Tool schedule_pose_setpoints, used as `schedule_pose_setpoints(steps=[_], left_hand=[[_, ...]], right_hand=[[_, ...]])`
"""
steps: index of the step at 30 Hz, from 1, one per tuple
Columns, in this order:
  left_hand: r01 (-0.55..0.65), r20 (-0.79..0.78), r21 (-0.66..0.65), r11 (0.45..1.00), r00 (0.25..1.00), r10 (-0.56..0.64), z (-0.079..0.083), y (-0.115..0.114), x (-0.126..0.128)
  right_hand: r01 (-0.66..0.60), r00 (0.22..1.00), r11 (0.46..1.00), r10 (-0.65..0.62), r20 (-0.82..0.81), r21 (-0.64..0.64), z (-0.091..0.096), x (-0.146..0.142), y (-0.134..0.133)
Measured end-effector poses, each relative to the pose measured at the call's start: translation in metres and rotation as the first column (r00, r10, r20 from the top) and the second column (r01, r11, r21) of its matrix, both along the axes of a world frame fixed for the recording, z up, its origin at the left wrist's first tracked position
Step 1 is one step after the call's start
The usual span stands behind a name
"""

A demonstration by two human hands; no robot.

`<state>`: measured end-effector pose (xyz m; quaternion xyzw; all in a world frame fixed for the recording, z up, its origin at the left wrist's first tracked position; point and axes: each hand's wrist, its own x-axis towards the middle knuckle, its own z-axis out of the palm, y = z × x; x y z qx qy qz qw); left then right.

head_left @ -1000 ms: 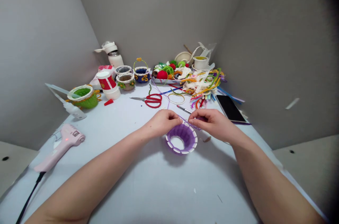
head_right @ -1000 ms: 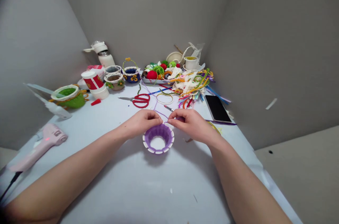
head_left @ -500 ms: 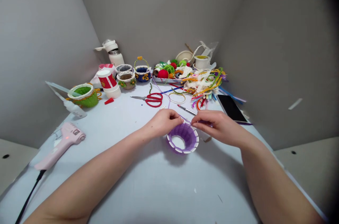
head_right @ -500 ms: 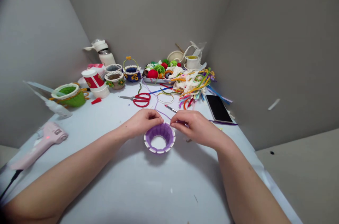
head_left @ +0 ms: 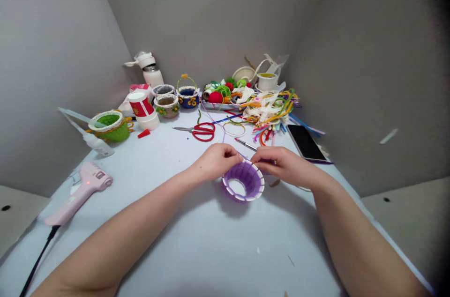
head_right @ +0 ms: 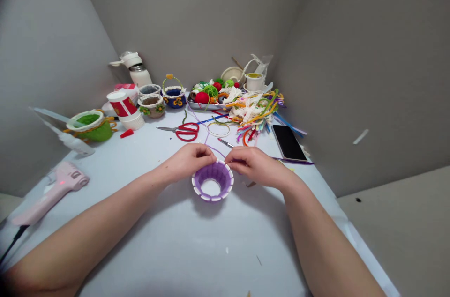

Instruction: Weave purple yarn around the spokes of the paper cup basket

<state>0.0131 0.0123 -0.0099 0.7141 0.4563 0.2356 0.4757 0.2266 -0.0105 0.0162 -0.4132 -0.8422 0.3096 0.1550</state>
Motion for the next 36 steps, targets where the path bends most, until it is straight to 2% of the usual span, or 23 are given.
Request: schedule_pose_setpoints(steps=[3, 6, 8, 11, 14, 21, 26, 36], left_hand=[[0.005, 0.010, -0.008, 1.000, 1.000, -0.005, 0.001, 0.000, -0.001], [0.018, 0.012, -0.009, 1.000, 1.000, -0.018, 0.005, -0.001, -0.001], [0.016, 0.025, -0.005, 1.000, 1.000, -0.016, 0.007, -0.002, 0.000], [0.038, 0.054, 0.007, 0.999, 0.998, -0.038, 0.009, -0.004, 0.002], [0.071, 0.014, 0.029, 0.997, 0.997, -0.071, 0.008, -0.005, 0.002], [-0.024, -0.132, 0.127, 0.992, 0.990, 0.041, 0.011, -0.001, -0.006], [0.022, -0.039, 0.156, 0.987, 0.999, -0.016, 0.012, -0.003, -0.004], [0.003, -0.046, 0.070, 0.998, 0.999, 0.000, 0.005, -0.004, 0.001]], right_hand=[[-0.010, 1.000, 0.998, 0.009, -0.017, -0.070, -0.006, 0.001, 0.003], [0.055, 0.998, 0.981, -0.060, -0.023, -0.185, -0.009, 0.001, 0.003], [0.092, 0.994, 0.971, -0.101, -0.030, -0.219, -0.010, -0.001, 0.002], [0.090, 0.994, 0.978, -0.100, -0.047, -0.188, -0.012, -0.007, 0.001], [0.086, 0.994, 0.986, -0.095, -0.058, -0.139, -0.013, -0.012, 0.002], [0.137, 0.982, 0.981, -0.152, -0.108, -0.135, -0.012, -0.014, 0.002], [0.096, 0.989, 0.991, -0.106, -0.105, -0.090, -0.011, -0.017, 0.001], [0.147, 0.988, 0.986, -0.150, -0.038, -0.083, -0.006, -0.007, -0.001]])
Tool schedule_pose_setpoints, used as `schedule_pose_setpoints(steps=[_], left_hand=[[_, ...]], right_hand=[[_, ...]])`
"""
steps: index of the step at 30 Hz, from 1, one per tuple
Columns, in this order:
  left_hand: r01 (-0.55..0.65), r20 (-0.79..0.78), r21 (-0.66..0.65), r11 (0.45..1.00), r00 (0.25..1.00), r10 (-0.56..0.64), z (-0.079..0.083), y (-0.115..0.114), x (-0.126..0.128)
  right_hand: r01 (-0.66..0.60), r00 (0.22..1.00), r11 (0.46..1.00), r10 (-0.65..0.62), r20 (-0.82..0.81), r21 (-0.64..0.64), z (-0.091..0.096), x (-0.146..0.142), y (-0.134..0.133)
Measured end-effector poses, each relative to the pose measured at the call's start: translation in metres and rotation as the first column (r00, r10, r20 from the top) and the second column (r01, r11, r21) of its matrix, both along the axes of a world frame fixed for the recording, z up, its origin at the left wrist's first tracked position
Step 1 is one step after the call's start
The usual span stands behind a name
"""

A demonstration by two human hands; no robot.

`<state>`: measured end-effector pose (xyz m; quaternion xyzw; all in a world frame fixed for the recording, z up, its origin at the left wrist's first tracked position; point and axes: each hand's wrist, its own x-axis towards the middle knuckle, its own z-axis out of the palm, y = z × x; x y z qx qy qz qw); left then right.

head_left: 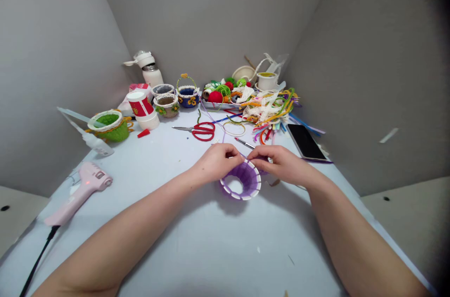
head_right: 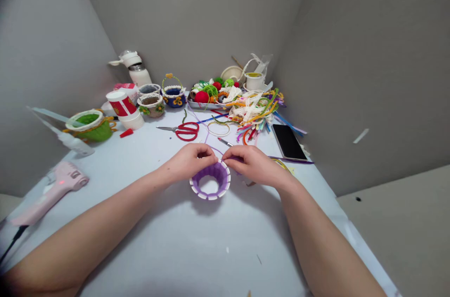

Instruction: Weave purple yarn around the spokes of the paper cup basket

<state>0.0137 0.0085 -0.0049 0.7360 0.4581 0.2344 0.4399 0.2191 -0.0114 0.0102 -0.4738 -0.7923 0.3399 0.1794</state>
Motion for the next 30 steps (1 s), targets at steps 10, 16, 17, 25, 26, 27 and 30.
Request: schedule_pose_setpoints(steps=[10, 16, 17, 25, 26, 27, 30], left_hand=[[-0.014, -0.001, 0.036, 0.999, 1.000, 0.014, -0.001, -0.001, 0.001], [-0.004, 0.016, 0.053, 0.999, 1.000, 0.003, 0.000, -0.002, 0.002], [0.010, 0.025, 0.049, 0.999, 1.000, -0.011, 0.000, -0.002, 0.002], [0.033, -0.022, 0.052, 0.998, 0.999, -0.032, 0.002, -0.002, 0.003], [0.035, -0.022, 0.055, 0.998, 0.999, -0.034, 0.002, -0.002, 0.003], [0.040, -0.022, 0.056, 0.998, 0.999, -0.038, 0.001, -0.002, 0.003], [0.050, -0.025, 0.061, 0.997, 0.999, -0.048, 0.000, -0.001, 0.003]], right_hand=[[-0.011, 0.998, 0.974, -0.002, 0.058, 0.225, 0.010, -0.002, -0.009], [-0.028, 0.999, 0.985, 0.021, 0.046, 0.170, 0.009, -0.002, -0.008], [-0.027, 0.999, 0.986, 0.022, 0.036, 0.164, 0.009, -0.003, -0.008], [0.013, 0.999, 0.955, -0.021, 0.025, 0.297, 0.004, -0.012, -0.008], [0.004, 0.999, 0.943, -0.015, 0.033, 0.332, 0.004, -0.013, -0.009], [-0.015, 0.999, 0.930, -0.002, 0.047, 0.368, 0.004, -0.014, -0.010], [-0.103, 0.991, 0.878, 0.052, 0.120, 0.468, 0.006, -0.015, -0.013]])
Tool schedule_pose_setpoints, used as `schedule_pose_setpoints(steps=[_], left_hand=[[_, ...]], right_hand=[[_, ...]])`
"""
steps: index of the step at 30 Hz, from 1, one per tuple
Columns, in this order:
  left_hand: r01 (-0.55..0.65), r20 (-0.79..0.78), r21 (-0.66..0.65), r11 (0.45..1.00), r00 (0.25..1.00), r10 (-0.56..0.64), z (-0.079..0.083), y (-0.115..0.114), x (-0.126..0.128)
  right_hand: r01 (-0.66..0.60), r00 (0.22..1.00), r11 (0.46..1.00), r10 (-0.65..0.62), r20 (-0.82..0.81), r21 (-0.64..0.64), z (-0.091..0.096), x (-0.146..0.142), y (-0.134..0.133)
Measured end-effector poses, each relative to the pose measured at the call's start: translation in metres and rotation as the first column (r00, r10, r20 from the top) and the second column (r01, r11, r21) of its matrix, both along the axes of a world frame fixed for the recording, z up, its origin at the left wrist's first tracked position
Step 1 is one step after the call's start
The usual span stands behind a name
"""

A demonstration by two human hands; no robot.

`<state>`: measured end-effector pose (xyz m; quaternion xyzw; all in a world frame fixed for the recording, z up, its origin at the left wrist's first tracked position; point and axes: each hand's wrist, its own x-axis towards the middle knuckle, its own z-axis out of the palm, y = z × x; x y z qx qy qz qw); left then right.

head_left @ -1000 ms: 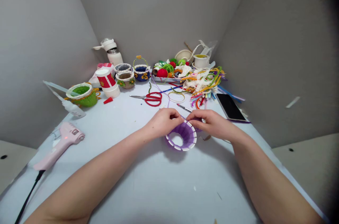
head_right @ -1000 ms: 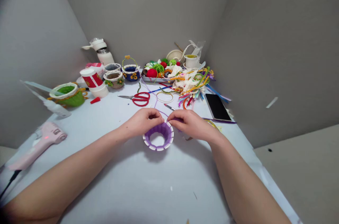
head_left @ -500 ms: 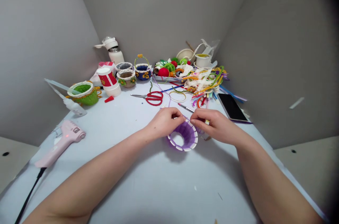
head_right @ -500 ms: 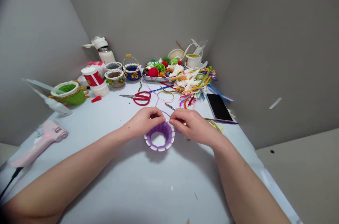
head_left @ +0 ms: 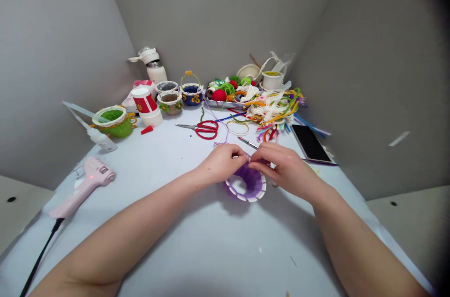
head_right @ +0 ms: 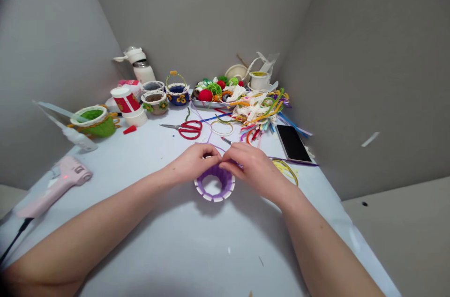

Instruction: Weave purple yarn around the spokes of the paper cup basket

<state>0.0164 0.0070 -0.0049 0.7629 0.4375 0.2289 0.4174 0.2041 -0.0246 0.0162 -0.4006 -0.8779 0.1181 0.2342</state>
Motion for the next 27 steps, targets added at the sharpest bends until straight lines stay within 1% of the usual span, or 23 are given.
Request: schedule_pose_setpoints(steps=[3, 5, 9, 12, 15, 18, 21, 24, 27], left_hand=[[-0.003, -0.003, 0.010, 1.000, 1.000, 0.003, -0.001, 0.000, 0.000], [-0.011, 0.000, 0.012, 1.000, 1.000, 0.011, -0.001, 0.001, 0.001], [-0.018, 0.011, -0.002, 1.000, 1.000, 0.018, -0.001, 0.001, 0.001], [-0.015, 0.017, -0.020, 1.000, 1.000, 0.015, -0.001, 0.001, 0.000], [-0.018, 0.026, -0.032, 0.999, 0.999, 0.019, -0.002, 0.001, 0.000], [-0.031, 0.030, -0.037, 0.999, 0.999, 0.032, -0.002, 0.000, 0.000], [-0.039, 0.026, -0.049, 0.998, 0.999, 0.040, 0.000, 0.000, 0.000], [-0.046, 0.023, -0.054, 0.998, 0.999, 0.047, 0.002, -0.001, 0.000], [-0.057, 0.023, -0.056, 0.997, 0.998, 0.058, 0.002, -0.002, 0.000]], right_hand=[[-0.044, 0.997, 0.997, 0.040, 0.066, 0.061, 0.003, 0.004, -0.003], [-0.053, 0.996, 0.997, 0.049, 0.077, 0.052, 0.005, 0.008, -0.004], [-0.048, 0.997, 0.997, 0.052, 0.057, -0.063, 0.008, 0.017, -0.003], [-0.047, 0.998, 0.985, 0.054, 0.037, -0.166, 0.010, 0.022, 0.000], [-0.045, 0.999, 0.972, 0.050, 0.018, -0.231, 0.011, 0.025, 0.001], [-0.033, 0.999, 0.950, 0.033, -0.004, -0.310, 0.010, 0.026, 0.001], [-0.029, 0.999, 0.915, 0.014, -0.040, -0.403, 0.007, 0.027, 0.000], [-0.020, 0.997, 0.889, -0.016, -0.073, -0.458, 0.006, 0.026, -0.002], [-0.004, 0.995, 0.889, -0.042, -0.090, -0.458, 0.005, 0.026, -0.003]])
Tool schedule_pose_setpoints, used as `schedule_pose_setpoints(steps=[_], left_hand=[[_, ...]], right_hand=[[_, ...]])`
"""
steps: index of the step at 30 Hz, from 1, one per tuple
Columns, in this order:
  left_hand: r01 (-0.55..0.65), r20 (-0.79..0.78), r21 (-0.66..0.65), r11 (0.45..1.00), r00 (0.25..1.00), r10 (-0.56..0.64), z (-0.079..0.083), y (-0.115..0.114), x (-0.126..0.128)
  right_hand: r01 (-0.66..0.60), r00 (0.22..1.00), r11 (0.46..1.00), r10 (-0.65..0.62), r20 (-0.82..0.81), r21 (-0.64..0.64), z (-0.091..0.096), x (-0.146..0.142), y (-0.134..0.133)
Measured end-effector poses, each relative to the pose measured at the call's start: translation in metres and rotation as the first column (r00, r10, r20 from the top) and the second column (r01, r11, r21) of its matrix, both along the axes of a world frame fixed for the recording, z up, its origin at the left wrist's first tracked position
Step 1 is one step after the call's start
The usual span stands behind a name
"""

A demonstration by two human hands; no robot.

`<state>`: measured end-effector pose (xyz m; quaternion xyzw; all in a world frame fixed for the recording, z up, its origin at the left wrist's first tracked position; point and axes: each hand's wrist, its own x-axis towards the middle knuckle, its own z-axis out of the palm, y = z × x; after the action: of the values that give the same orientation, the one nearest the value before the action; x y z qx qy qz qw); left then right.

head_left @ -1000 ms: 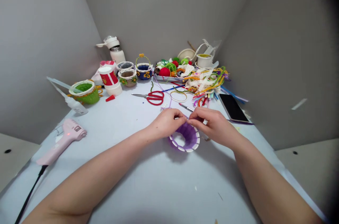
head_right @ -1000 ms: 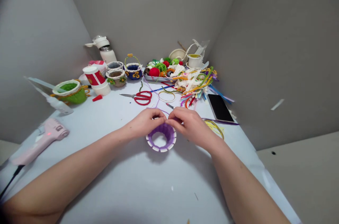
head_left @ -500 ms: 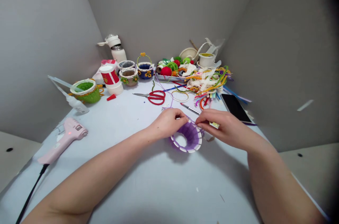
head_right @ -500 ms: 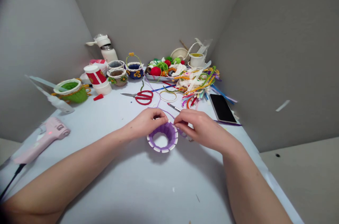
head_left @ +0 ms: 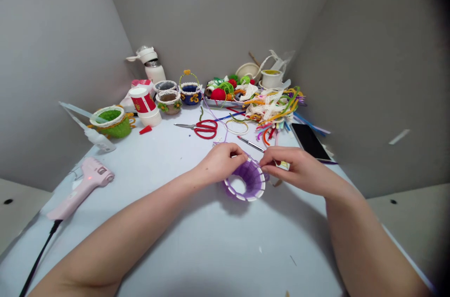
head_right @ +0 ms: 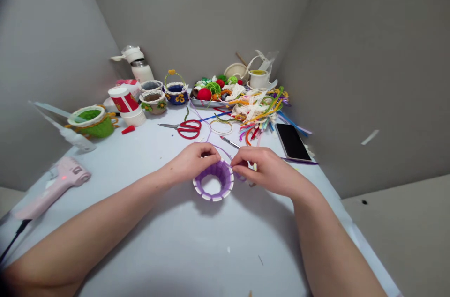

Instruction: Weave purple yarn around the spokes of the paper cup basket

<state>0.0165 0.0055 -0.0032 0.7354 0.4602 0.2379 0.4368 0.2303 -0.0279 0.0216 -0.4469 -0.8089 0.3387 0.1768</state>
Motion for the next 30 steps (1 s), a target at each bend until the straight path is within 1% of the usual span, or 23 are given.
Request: schedule_pose_setpoints(steps=[5, 15, 23, 25, 28, 30], left_hand=[[-0.003, 0.001, -0.007, 1.000, 1.000, 0.003, -0.001, 0.000, 0.000], [-0.002, 0.011, -0.002, 1.000, 1.000, 0.002, 0.000, 0.000, -0.001], [0.002, 0.011, -0.010, 1.000, 1.000, -0.001, -0.002, 0.002, -0.002], [0.016, -0.017, -0.017, 1.000, 1.000, -0.016, 0.002, 0.003, -0.005], [0.065, -0.100, -0.030, 0.997, 0.993, -0.067, 0.012, 0.004, -0.011], [0.090, -0.121, -0.043, 0.995, 0.988, -0.094, 0.017, 0.003, -0.013]], right_hand=[[-0.038, 0.998, 0.997, 0.035, 0.045, 0.066, 0.001, 0.000, 0.000], [-0.098, 0.994, 0.990, 0.093, 0.055, 0.097, -0.003, -0.004, 0.002], [-0.027, 0.997, 0.995, 0.020, 0.078, 0.099, -0.009, -0.008, 0.006], [0.002, 0.998, 0.994, -0.009, 0.062, 0.108, -0.012, -0.013, 0.007], [0.059, 0.998, 0.992, -0.061, 0.009, 0.110, -0.019, -0.021, 0.008], [0.086, 0.996, 0.991, -0.083, -0.034, 0.104, -0.025, -0.026, 0.009]])
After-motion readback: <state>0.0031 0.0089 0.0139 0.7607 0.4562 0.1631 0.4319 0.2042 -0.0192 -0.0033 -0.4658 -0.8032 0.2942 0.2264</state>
